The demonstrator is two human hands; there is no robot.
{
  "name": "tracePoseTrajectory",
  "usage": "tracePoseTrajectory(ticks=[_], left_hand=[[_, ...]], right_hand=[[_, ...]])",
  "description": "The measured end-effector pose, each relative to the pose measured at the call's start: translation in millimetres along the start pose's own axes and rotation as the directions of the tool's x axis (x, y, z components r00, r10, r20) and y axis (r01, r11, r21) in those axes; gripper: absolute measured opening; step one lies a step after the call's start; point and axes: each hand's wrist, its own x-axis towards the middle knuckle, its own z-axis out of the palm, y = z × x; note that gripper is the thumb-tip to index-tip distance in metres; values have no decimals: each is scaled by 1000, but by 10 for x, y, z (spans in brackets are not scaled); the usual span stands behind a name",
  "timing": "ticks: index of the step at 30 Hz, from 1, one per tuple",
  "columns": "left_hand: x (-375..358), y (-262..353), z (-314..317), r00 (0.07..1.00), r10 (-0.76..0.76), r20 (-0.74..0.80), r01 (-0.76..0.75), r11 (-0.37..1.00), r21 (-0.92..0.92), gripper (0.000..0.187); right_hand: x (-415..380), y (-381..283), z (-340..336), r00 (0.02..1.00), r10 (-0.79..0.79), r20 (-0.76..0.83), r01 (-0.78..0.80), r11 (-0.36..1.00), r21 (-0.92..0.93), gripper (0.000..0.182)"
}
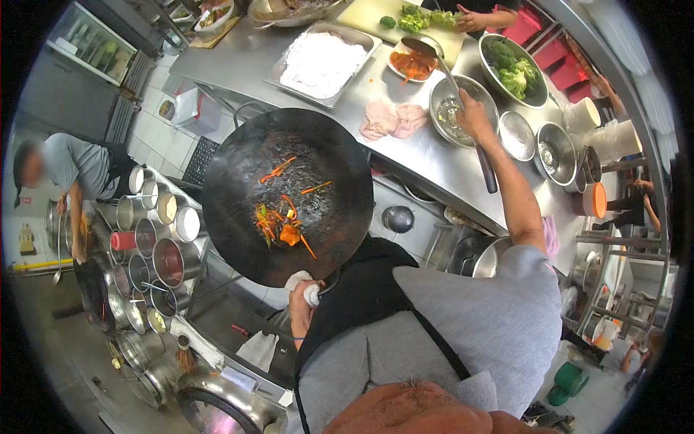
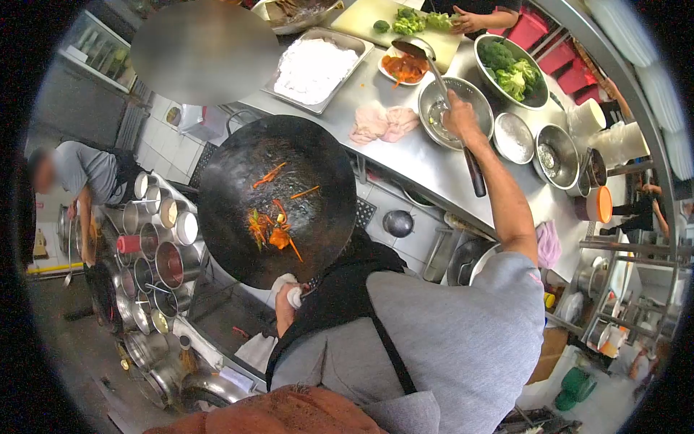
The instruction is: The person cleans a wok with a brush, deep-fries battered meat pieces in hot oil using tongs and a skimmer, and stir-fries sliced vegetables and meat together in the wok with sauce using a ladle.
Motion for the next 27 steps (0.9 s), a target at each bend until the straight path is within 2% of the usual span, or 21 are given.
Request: tracePoseTrajectory(ticks=[3, 5, 8, 11, 14, 15, 18, 19, 20, 21, 22, 23, 24, 25, 26, 27], left_hand=[[22, -87, -46, 994, -103, -32, 100, 992, -74, 23], [13, -81, -20, 993, -115, 10, 115, 981, -157, 23], [6, -120, -21, 990, -139, -19, 132, 969, -208, 21], [-71, -139, 6, 995, -95, -13, 89, 964, -250, 20], [-58, -210, -55, 993, -114, -31, 103, 965, -239, 20], [-81, -233, -87, 996, -85, -26, 77, 973, -220, 20], [-121, -218, -160, 1000, -17, 12, 19, 986, -164, 22], [-136, -196, -190, 999, -12, 31, 17, 988, -153, 23], [-174, -193, -221, 999, -8, 46, 15, 989, -147, 23], [-190, -179, -255, 996, -86, 5, 85, 985, -149, 22], [-176, -192, -238, 995, -95, -25, 88, 978, -189, 20], [-170, -225, -291, 992, -107, -63, 90, 968, -233, 18], [-103, -279, -404, 998, -59, 24, 63, 970, -233, 15], [-53, -306, -462, 996, -74, 54, 86, 962, -259, 13], [-45, -338, -470, 999, -21, 32, 30, 954, -298, 13], [5, -375, -532, 999, -28, 34, 38, 951, -307, 15]], right_hand=[[-3, -74, -127, 999, -49, 18, 48, 997, 62, 59], [73, -59, -148, 991, -121, 57, 116, 990, 77, 57], [60, -144, -110, 993, -117, -16, 118, 988, 101, 56], [-12, -210, -143, 997, -64, -33, 69, 986, 151, 57], [-102, -253, -123, 999, -24, -34, 31, 974, 225, 56], [-67, -129, -35, 998, -49, -30, 54, 978, 204, 57], [-163, -250, -113, 1000, -16, -1, 16, 952, 307, 57], [-224, -347, -64, 984, -52, -171, 106, 942, 320, 56], [-308, -397, -118, 994, 40, -98, 9, 892, 452, 54], [-439, -437, -218, 993, 115, -6, -91, 819, 567, 51], [-610, -658, -438, 979, 176, 105, -201, 723, 661, 49], [-773, -830, -570, 981, 135, 137, -191, 623, 759, 46], [-933, -996, -666, 981, 85, 176, -195, 508, 839, 43], [-1089, -1149, -746, 971, 55, 233, -234, 416, 879, 43], [-1248, -1320, -783, 956, 17, 294, -283, 321, 904, 42], [-1437, -1506, -797, 937, -63, 343, -323, 221, 920, 43]])
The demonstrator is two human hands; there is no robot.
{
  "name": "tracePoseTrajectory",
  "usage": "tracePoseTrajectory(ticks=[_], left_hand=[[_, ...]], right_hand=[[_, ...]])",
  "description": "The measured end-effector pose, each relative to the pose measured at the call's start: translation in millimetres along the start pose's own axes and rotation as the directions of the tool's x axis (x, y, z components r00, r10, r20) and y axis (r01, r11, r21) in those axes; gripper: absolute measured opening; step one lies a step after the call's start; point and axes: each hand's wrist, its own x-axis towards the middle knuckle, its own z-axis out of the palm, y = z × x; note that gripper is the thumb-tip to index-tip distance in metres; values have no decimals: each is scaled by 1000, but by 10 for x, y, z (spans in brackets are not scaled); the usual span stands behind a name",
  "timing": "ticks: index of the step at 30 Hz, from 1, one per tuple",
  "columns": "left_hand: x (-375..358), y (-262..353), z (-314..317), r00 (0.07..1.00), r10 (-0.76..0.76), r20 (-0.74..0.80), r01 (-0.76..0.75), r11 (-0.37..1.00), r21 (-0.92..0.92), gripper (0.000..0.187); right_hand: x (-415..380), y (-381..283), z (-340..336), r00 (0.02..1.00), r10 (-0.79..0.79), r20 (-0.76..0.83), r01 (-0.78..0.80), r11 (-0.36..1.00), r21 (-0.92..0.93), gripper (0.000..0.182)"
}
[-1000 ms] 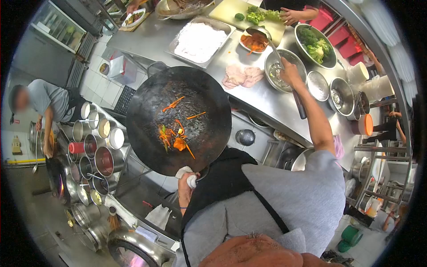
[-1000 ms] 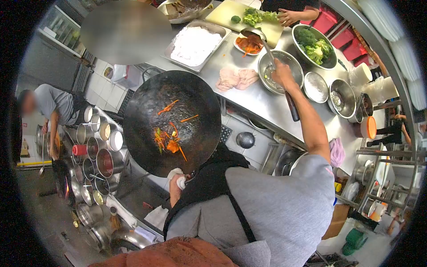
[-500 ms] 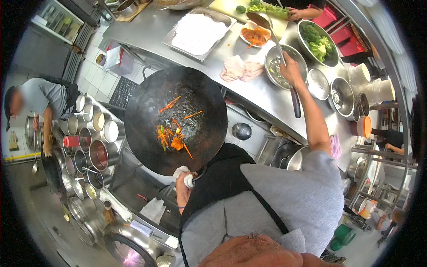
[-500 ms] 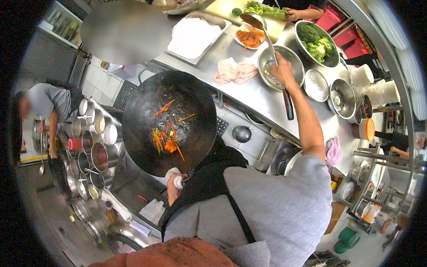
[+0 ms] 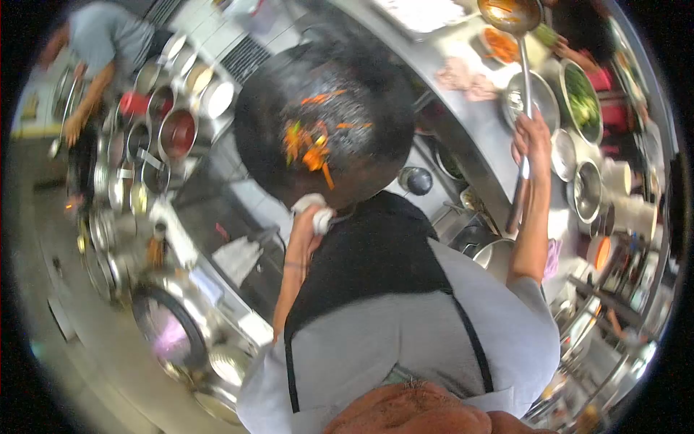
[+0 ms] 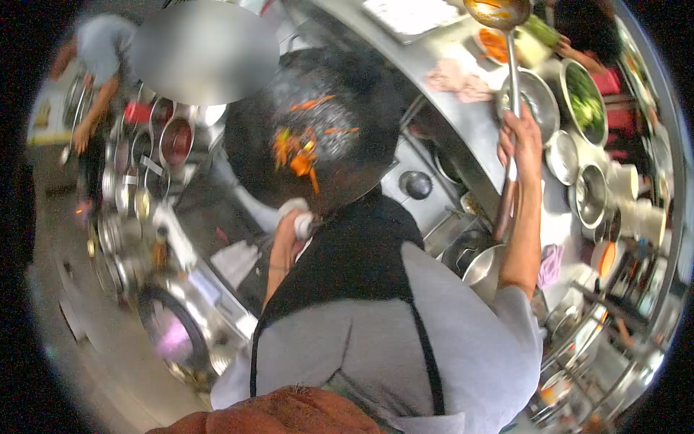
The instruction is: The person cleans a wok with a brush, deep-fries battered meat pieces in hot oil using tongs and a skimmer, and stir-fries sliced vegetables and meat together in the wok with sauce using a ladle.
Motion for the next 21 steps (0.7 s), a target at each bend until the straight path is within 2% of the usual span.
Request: tracePoseTrajectory(ticks=[1, 2, 3, 5, 8, 9, 10, 13, 17, 19, 21], left_hand=[[46, 8, -75, 998, -19, 62, 15, 998, 53, 15], [9, 86, -19, 997, -73, 8, 72, 993, 95, 13], [-12, 97, 6, 998, -55, 23, 55, 998, 22, 11], [29, 60, -53, 998, -40, 45, 40, 999, -5, 8], [117, -16, -229, 996, 17, 85, -21, 999, 43, 12], [122, -11, -314, 996, 13, 88, -16, 999, 38, 11], [110, 8, -379, 996, 6, 91, -10, 999, 35, 10], [-19, 146, -531, 995, -70, 65, 63, 993, 96, 9], [-142, 181, -704, 989, -111, 96, 99, 988, 116, 12], [-140, 154, -715, 987, -121, 103, 108, 986, 125, 14], [-28, 75, -776, 981, -108, 162, 90, 989, 120, 14]], right_hand=[[-155, 23, 158, 997, 22, 80, -31, 994, 102, 44], [-272, 131, 291, 984, 82, 158, -107, 982, 156, 45], [-384, 230, 417, 965, 131, 226, -178, 963, 204, 45], [-631, 314, 765, 914, 257, 314, -275, 961, 14, 49], [-846, 413, 1343, 826, 459, 326, -384, 883, -269, 54], [-794, 599, 1417, 817, 466, 340, -334, 863, -379, 53], [-660, 804, 1442, 781, 458, 424, -277, 864, -421, 53], [-497, 1201, 1642, 820, 400, 409, -28, 742, -670, 51], [-451, 1572, 1684, 873, 152, 464, 306, 571, -762, 48], [-445, 1819, 1579, 841, -50, 538, 496, 465, -733, 48], [-526, 1856, 1527, 846, 121, 519, 371, 567, -736, 38]])
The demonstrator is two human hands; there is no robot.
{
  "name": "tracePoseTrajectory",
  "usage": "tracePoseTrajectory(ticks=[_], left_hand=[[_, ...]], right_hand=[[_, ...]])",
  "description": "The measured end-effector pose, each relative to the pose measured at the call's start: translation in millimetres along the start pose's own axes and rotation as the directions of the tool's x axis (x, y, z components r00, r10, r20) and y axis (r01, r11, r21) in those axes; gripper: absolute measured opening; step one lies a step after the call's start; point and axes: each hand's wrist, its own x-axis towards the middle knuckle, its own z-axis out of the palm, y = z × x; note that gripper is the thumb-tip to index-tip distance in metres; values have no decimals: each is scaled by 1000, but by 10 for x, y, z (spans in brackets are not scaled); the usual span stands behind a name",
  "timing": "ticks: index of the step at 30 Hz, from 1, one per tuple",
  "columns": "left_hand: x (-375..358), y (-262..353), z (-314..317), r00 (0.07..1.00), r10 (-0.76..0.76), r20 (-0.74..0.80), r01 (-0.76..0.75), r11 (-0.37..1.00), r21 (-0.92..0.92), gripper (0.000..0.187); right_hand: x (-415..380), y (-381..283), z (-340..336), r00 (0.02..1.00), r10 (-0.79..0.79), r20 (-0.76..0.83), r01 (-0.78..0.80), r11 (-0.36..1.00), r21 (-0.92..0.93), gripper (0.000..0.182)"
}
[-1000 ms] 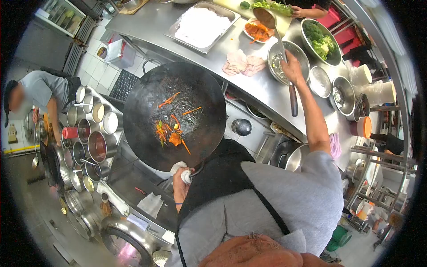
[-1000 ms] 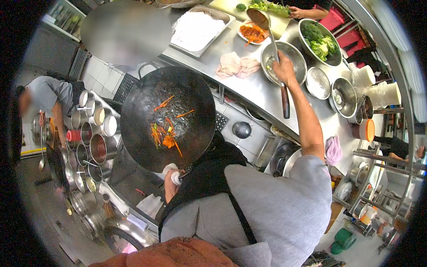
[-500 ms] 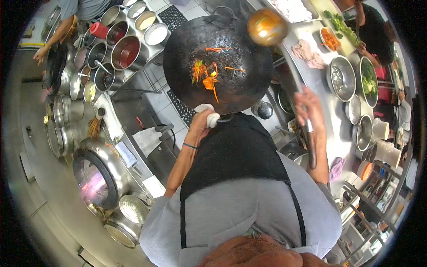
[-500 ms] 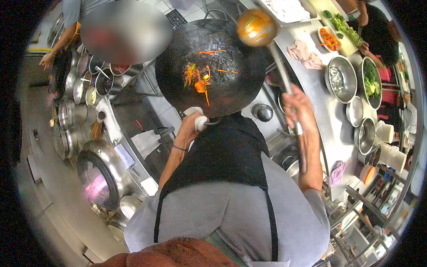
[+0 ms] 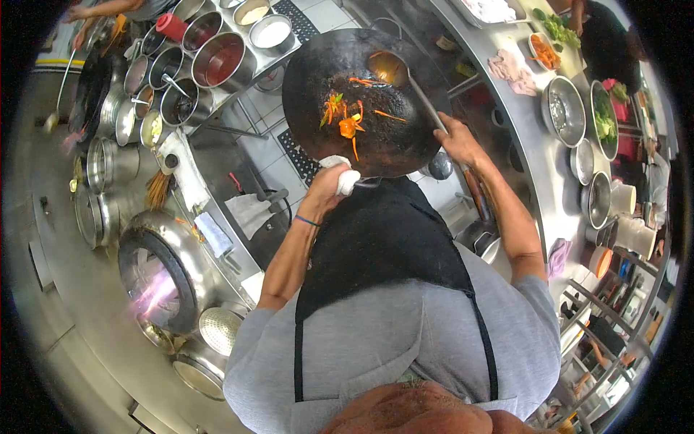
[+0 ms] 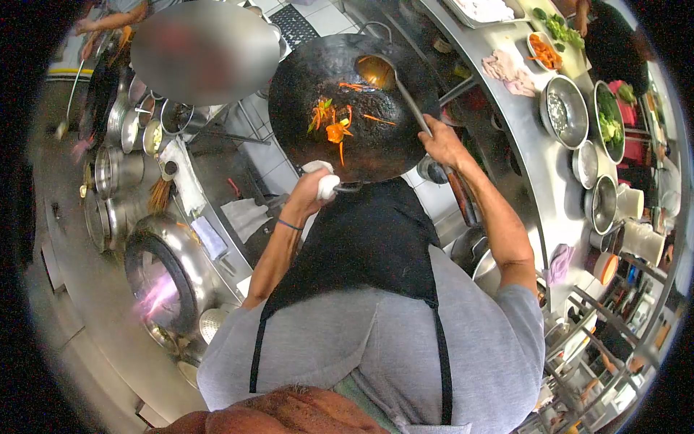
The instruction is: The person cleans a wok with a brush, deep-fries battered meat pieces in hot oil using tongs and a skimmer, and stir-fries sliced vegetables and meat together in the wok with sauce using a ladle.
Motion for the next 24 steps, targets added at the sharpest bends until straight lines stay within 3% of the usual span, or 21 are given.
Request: tracePoseTrajectory(ticks=[1, 3, 4, 6, 7, 10, 11, 12, 16, 17, 21, 24], left_hand=[[63, -38, -27, 1000, 8, 29, -8, 1000, -2, 14], [170, -84, 38, 1000, -24, 5, 24, 999, -34, 14], [232, -87, 46, 999, -42, -11, 42, 998, -41, 14], [298, -129, 53, 996, -91, -25, 90, 995, -34, 12], [276, -138, 88, 993, -110, -49, 109, 994, -23, 12], [286, -198, -6, 986, -157, -48, 159, 987, 27, 14], [252, -218, -6, 985, -160, -71, 163, 986, 41, 14], [220, -220, -8, 983, -161, -92, 167, 984, 61, 14], [185, -248, -31, 975, -188, -120, 193, 981, 27, 13], [172, -263, -25, 978, -163, -133, 170, 985, 41, 12], [115, -278, -17, 971, -171, -166, 183, 981, 62, 14], [45, -216, 78, 970, -166, -180, 186, 977, 101, 15]], right_hand=[[-70, -57, 0, 996, 51, 70, -56, 997, 61, 33], [-340, -194, 38, 891, 218, 397, -368, 860, 353, 19], [-487, -284, 87, 794, 236, 560, -529, 720, 448, 13], [-721, -541, 110, 721, 169, 672, -671, 411, 617, 15], [-800, -466, 179, 671, 175, 720, -739, 226, 634, 7], [-944, -289, 382, 591, -118, 798, -770, -378, 514, 21], [-1018, -310, 467, 618, -66, 783, -769, -259, 585, 33], [-1078, -335, 530, 660, -5, 752, -744, -148, 652, 31], [-981, -144, 448, 695, -49, 717, -716, -137, 685, 28], [-928, -171, 419, 719, 21, 695, -691, -92, 717, 21], [-644, 45, 374, 865, 229, 447, -501, 332, 799, 12], [-391, 151, 385, 911, 332, 243, -409, 666, 624, 26]])
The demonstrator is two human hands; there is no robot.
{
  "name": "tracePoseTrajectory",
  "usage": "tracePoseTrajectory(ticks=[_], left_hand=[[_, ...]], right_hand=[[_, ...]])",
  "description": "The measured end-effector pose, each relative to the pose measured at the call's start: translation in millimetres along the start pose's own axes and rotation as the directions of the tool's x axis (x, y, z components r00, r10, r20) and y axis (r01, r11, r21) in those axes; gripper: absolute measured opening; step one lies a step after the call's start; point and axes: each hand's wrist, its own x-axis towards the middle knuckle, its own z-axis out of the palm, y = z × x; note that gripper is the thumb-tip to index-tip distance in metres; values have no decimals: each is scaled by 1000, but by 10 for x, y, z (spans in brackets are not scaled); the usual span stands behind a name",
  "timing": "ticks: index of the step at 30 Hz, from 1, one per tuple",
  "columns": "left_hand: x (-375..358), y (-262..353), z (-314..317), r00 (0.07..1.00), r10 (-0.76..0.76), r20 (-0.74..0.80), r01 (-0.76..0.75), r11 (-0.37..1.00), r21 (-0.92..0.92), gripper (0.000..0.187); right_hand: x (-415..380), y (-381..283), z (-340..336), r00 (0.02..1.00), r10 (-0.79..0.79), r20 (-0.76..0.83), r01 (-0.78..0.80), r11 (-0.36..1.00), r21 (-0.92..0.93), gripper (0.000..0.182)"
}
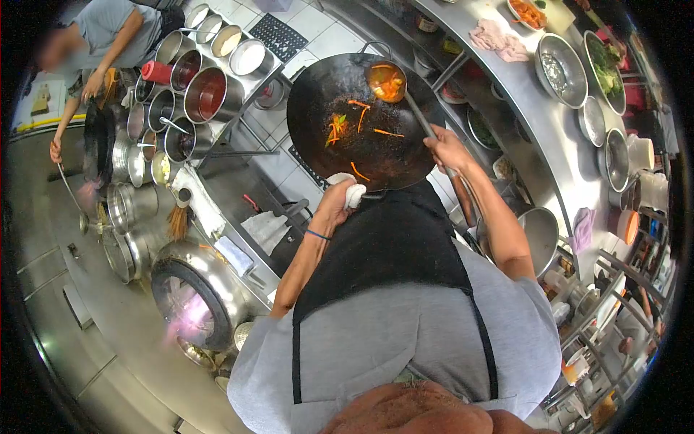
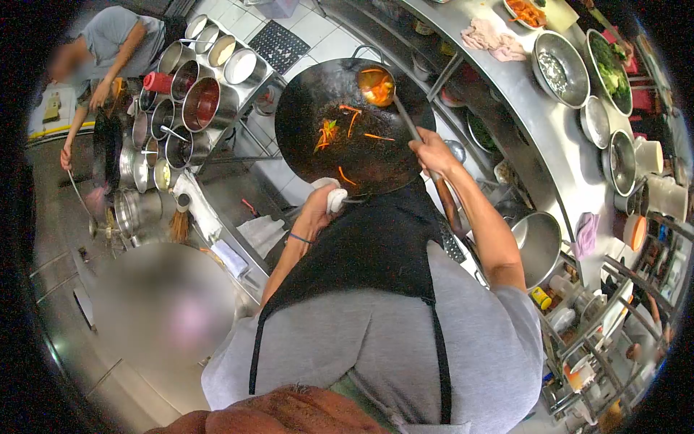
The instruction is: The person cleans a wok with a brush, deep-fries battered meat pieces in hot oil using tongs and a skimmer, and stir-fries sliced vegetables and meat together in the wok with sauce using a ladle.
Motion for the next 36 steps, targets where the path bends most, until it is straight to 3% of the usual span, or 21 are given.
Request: tracePoseTrajectory(ticks=[3, 6, 7, 10, 12, 17, 20, 24, 27, 28, 31, 32, 36], left_hand=[[24, 56, 70, 1000, 21, -22, -20, 999, 38, 15], [76, 170, 156, 998, 18, -53, -13, 996, 84, 17], [72, 238, 174, 999, -6, -41, 10, 995, 97, 18], [262, 277, 62, 999, -34, 7, 32, 986, 162, 17], [286, 309, 80, 999, -45, -2, 45, 988, 145, 15], [414, 256, -10, 999, -44, -29, 47, 988, 148, 15], [394, 284, -47, 998, -50, -43, 56, 987, 152, 13], [175, 405, -61, 991, -55, -123, 65, 995, 79, 13], [113, 440, -214, 997, -32, -73, 36, 998, 49, 11], [69, 464, -212, 998, -12, -61, 14, 999, 31, 12], [-61, 571, -123, 989, 45, -140, -31, 995, 97, 11], [-105, 614, -74, 983, 93, -161, -74, 990, 123, 11], [-49, 660, 3, 955, 252, -156, -221, 957, 190, 11]], right_hand=[[261, 74, 41, 978, -160, -131, 104, 928, -357, 35], [158, -80, 124, 999, 23, 39, -12, 965, -262, 30], [154, -60, 110, 978, 96, 184, -80, 992, -95, 19], [24, -16, 150, 897, 127, 424, -217, 961, 170, 9], [-145, -87, 199, 851, 167, 498, -319, 918, 237, 8], [-310, 30, 145, 710, 89, 698, -578, 639, 507, 34], [-257, 93, 229, 626, -17, 780, -689, 456, 563, 43], [-238, 3, 201, 649, -50, 759, -642, 500, 582, 41], [-221, -132, -20, 764, 78, 640, -511, 680, 526, 43], [-219, -187, -85, 814, 101, 573, -443, 746, 498, 33], [-9, -84, -279, 909, 154, 386, -282, 911, 301, 13], [50, -52, -294, 939, 169, 299, -239, 947, 216, 14], [100, -194, -110, 976, 173, 135, -151, 976, -158, 9]])
